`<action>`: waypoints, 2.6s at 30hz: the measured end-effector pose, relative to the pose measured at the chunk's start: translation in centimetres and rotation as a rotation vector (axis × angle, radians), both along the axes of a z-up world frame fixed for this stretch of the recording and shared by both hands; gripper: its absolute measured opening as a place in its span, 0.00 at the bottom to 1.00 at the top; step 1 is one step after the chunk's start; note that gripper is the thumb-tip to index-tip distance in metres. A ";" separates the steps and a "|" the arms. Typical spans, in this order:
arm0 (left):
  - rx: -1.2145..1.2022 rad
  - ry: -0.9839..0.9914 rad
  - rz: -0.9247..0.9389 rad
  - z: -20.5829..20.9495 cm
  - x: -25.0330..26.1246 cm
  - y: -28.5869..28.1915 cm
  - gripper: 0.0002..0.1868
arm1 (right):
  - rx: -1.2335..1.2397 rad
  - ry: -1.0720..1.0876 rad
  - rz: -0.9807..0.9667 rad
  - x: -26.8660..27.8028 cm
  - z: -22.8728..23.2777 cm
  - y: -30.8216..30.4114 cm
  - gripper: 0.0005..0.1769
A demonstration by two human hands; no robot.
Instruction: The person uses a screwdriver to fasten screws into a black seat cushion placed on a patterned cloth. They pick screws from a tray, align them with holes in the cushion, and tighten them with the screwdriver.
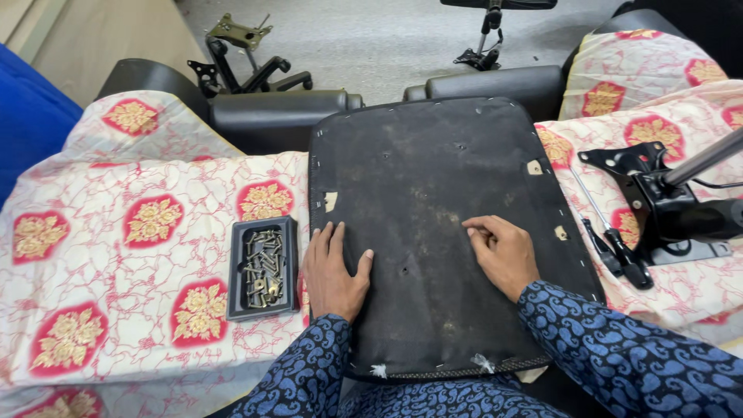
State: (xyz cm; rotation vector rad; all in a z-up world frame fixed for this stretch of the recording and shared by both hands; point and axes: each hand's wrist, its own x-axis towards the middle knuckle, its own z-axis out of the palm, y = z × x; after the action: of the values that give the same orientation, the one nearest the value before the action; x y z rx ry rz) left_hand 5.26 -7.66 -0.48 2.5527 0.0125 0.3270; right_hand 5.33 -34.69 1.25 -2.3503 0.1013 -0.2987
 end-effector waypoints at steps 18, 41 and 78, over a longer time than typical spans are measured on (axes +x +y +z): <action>0.200 0.100 0.057 -0.3 -0.3 -1.8 0.35 | -0.276 0.107 -0.061 -1.3 -2.0 -2.0 0.08; 0.318 0.149 0.021 -0.7 -0.4 -2.3 0.35 | -0.234 0.067 -0.056 -1.1 -2.4 -2.7 0.08; 0.270 0.161 0.023 -0.8 -0.3 -2.4 0.35 | -0.090 -0.184 -0.380 -1.0 -6.2 -6.9 0.07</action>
State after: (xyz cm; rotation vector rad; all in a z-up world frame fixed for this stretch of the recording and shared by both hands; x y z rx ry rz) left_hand 5.01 -10.06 -1.31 2.8429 0.0613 0.1381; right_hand 4.37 -41.56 -4.91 -2.3695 0.4558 -0.7155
